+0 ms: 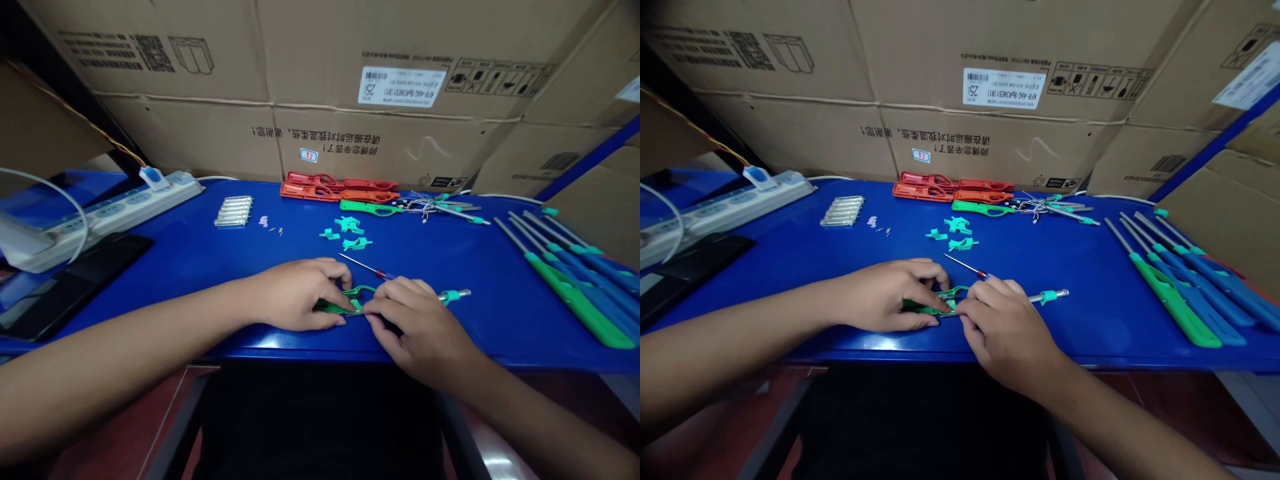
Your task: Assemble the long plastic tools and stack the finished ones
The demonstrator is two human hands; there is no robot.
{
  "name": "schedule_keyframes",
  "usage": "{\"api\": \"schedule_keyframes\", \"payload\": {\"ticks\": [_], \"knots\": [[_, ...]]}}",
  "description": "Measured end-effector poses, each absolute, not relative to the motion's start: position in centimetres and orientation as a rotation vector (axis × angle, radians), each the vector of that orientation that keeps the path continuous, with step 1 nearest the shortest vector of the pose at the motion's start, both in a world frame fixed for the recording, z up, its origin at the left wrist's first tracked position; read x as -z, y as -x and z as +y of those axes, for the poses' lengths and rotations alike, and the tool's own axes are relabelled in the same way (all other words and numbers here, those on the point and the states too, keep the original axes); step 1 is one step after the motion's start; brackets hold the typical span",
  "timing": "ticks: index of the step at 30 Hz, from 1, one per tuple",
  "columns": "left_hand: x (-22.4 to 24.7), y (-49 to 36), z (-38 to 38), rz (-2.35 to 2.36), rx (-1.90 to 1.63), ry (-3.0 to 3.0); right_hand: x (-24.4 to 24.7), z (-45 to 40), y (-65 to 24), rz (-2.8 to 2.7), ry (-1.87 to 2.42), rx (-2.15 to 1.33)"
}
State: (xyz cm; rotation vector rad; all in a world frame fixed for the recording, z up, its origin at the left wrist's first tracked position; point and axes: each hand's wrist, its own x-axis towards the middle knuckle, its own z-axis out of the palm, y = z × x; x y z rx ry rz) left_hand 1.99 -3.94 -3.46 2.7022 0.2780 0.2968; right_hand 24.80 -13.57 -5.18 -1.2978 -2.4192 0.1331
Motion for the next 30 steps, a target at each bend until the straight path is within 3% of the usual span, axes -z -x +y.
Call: {"api": "schedule_keyframes", "payload": {"ticks": [13, 20, 30], "knots": [[3.2, -2.0, -4.3, 0.242, -0.343, -2.842, 4.4, -13.3, -24.2, -2.593, 1.263, 0.087], [3.8, -2.8, -4.9, 0.469, -0.423, -2.734, 3.8, -13.3, -26.6, -2.505, 1.281, -0.141], [3.8, -2.7, -5.0, 0.429, -0.428, -2.749, 4.0, -13.4, -30.1, -2.44, 1.292, -0.247]]}}
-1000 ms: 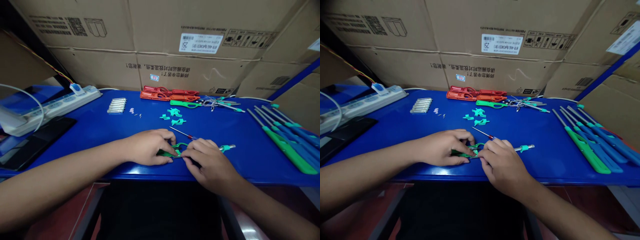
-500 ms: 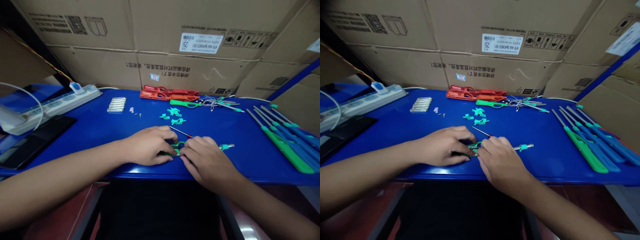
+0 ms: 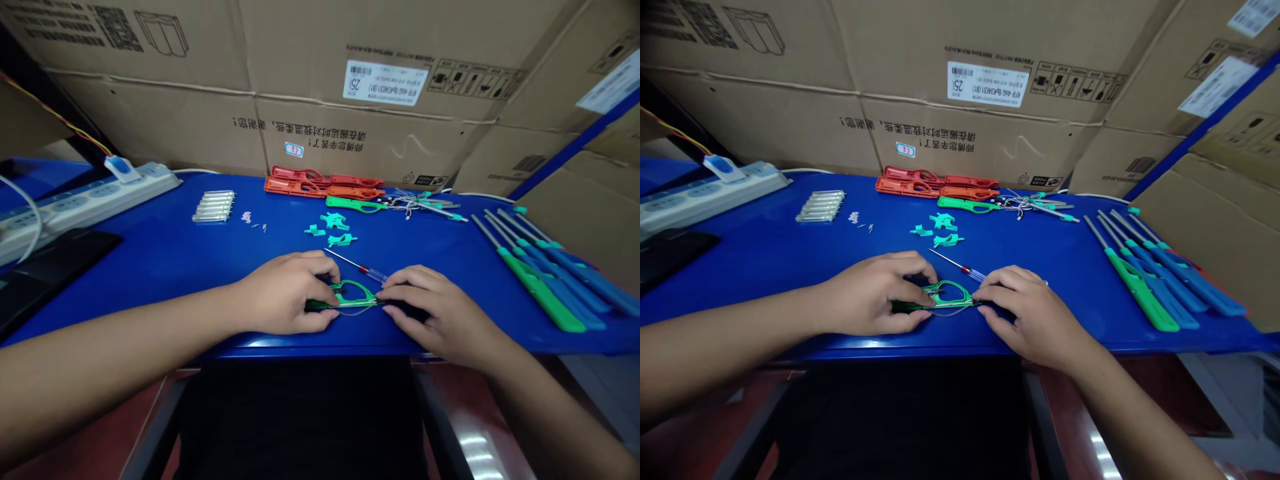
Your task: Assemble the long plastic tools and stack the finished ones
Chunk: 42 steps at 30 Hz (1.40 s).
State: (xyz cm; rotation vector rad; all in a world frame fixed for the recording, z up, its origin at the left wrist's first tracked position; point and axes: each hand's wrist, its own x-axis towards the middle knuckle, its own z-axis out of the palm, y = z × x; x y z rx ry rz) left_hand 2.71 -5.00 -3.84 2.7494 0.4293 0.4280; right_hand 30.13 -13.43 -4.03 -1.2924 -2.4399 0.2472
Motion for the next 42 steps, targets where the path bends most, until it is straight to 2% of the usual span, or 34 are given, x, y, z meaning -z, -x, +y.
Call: {"api": "schedule_keyframes", "payload": {"ticks": [21, 31, 36, 42], "knots": [[3.6, -3.5, -5.0, 0.418, -0.432, -2.562, 4.3, -12.3, -30.6, -2.408, 1.209, -0.435], [3.9, -4.5, -4.8, 0.22, -0.353, -2.522, 3.9, -12.5, -29.9, -2.488, 1.172, -0.296], [3.9, -4.5, -4.7, 0.22, -0.344, -2.509, 3.7, -12.5, -29.9, -2.461, 1.197, -0.355], [4.0, -4.6, -4.9, 0.237, -0.457, -2.528, 3.2, -12.9, -29.6, -2.427, 1.212, -0.446]]}}
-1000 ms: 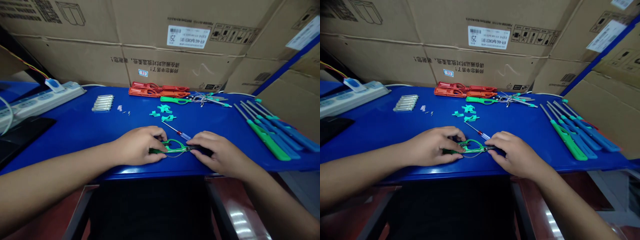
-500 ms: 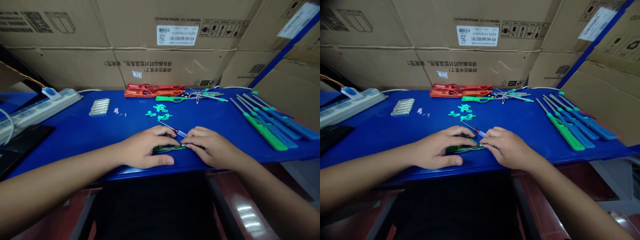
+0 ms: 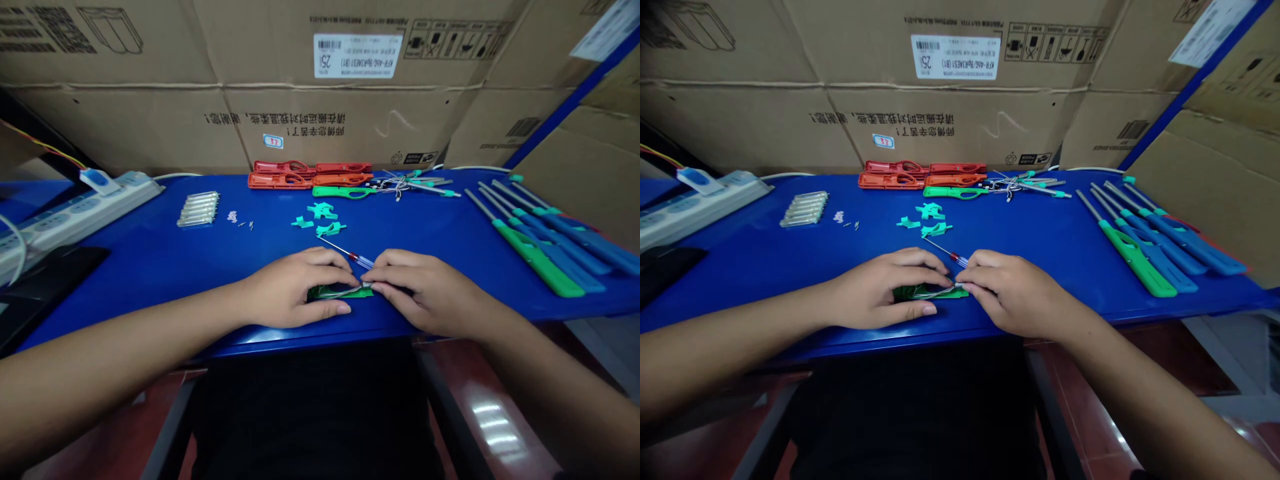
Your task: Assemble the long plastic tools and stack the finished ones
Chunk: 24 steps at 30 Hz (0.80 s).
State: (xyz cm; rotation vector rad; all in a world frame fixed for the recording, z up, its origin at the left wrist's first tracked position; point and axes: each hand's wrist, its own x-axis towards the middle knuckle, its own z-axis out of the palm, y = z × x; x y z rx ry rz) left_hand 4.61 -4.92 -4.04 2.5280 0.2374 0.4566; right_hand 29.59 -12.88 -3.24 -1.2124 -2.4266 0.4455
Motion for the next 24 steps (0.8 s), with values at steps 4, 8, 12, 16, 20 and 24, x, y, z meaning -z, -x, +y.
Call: {"api": "schedule_keyframes", "payload": {"ticks": [4, 8, 12, 16, 20, 24], "knots": [[4.2, -5.0, -5.2, 0.308, -0.548, -2.545, 3.0, -13.1, -28.9, -2.462, 1.233, -0.426], [4.4, -5.4, -5.3, 0.32, -0.571, -2.577, 2.7, -13.3, -28.2, -2.482, 1.238, -0.411], [4.6, -5.6, -5.4, 0.309, -0.61, -2.583, 2.5, -13.3, -27.6, -2.518, 1.267, -0.377], [4.7, -5.6, -5.4, 0.299, -0.642, -2.557, 2.5, -13.0, -27.4, -2.533, 1.245, -0.337], [4.7, -5.5, -5.2, 0.283, -0.627, -2.525, 2.3, -12.9, -27.5, -2.502, 1.22, -0.318], [4.7, -5.5, -5.1, 0.275, -0.596, -2.502, 2.2, -13.1, -27.6, -2.47, 1.193, -0.334]]}}
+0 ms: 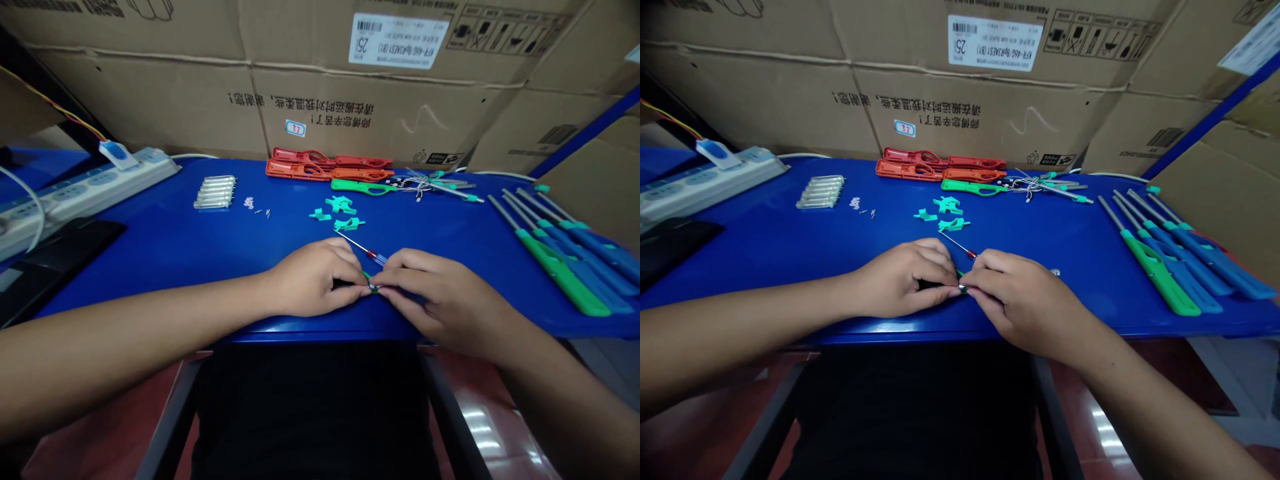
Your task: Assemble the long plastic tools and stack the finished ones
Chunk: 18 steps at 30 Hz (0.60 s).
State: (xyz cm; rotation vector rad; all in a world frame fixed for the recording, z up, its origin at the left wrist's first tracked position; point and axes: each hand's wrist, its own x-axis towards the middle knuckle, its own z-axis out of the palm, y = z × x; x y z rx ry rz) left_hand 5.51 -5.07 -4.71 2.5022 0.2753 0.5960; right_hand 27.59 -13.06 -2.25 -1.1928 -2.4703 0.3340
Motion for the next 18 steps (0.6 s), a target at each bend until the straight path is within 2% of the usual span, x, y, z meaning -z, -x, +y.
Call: {"api": "schedule_keyframes", "payload": {"ticks": [18], "knots": [[4.48, -5.4, -5.02, 0.394, -0.612, -2.449, 2.74, -13.0, -28.1, -2.385, 1.195, -0.419]]}}
